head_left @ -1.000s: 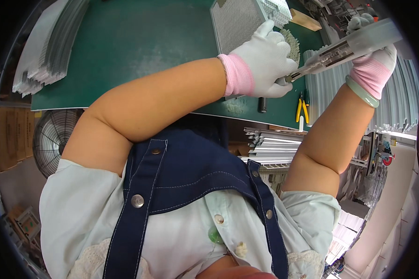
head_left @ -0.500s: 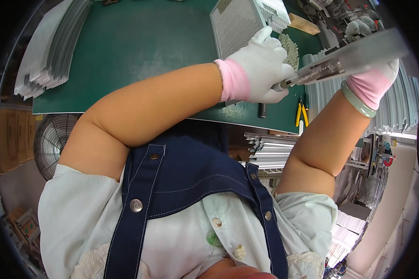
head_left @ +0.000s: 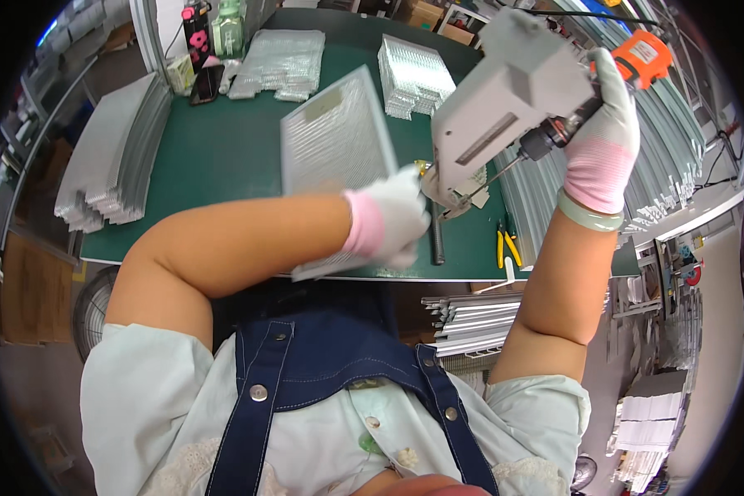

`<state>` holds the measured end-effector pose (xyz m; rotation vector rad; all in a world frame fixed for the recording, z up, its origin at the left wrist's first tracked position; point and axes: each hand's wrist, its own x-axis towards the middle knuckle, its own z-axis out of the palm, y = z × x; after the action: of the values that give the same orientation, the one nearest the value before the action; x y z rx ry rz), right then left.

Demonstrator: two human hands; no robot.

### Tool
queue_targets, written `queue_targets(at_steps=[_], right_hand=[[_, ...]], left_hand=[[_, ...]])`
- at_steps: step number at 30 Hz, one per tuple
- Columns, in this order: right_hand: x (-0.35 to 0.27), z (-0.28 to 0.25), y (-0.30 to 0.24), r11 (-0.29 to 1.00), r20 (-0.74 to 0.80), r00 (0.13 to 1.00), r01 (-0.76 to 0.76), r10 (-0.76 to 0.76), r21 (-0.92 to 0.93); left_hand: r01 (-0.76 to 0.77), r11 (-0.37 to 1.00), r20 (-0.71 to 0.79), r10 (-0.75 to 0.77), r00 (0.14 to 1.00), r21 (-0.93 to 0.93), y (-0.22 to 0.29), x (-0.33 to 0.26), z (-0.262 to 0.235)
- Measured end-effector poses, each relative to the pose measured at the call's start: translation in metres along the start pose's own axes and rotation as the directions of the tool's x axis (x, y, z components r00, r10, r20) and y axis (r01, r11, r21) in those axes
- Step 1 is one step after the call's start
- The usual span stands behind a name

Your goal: The person assembles a rectangular metal frame by inserting a mesh sheet into a frame and securing it with a plastic clip. They use a hammer to tap the clip into place and a handheld power tool to fasten the assembly. The process is repeated for multiple units, with the person handling mesh sheets, frames, and clips on a green workbench.

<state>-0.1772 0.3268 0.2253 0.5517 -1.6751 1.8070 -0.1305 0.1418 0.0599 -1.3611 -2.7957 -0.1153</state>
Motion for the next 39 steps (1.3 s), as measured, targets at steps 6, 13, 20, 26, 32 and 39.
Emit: queue_targets(at_steps=[6, 13, 20, 26, 32, 39], right_hand=[[-0.003, 0.001, 0.004, 0.989, -0.086, 0.996, 0.013, -0.026, -0.147], [-0.006, -0.016, -0.001, 0.985, -0.090, 0.996, 0.011, -0.027, -0.172], [0.002, -0.029, 0.014, 0.968, -0.120, 0.991, 0.032, -0.064, -0.248], [0.004, -0.074, 0.055, 0.847, -0.172, 0.958, 0.110, -0.230, -0.519], [-0.060, -0.014, 0.057, 0.933, -0.107, 0.967, 0.191, -0.233, -0.305], [-0.077, 0.007, 0.052, 0.987, -0.104, 0.993, 0.042, -0.058, -0.153]], left_hand=[[0.216, 0.976, -0.083, -0.213, 0.973, 0.022, -0.075, 0.001, 0.084], [0.791, 0.603, 0.292, -0.778, 0.556, 0.102, -0.236, -0.069, 0.115], [0.624, 0.781, -0.103, -0.624, 0.775, -0.033, -0.164, -0.070, -0.062], [0.149, 0.989, -0.306, -0.150, 0.940, -0.027, -0.008, -0.088, -0.085], [0.120, 0.980, -0.148, -0.143, 0.979, -0.156, 0.049, -0.108, -0.039], [0.047, 0.970, -0.168, -0.088, 0.982, -0.238, 0.051, -0.098, -0.025]])
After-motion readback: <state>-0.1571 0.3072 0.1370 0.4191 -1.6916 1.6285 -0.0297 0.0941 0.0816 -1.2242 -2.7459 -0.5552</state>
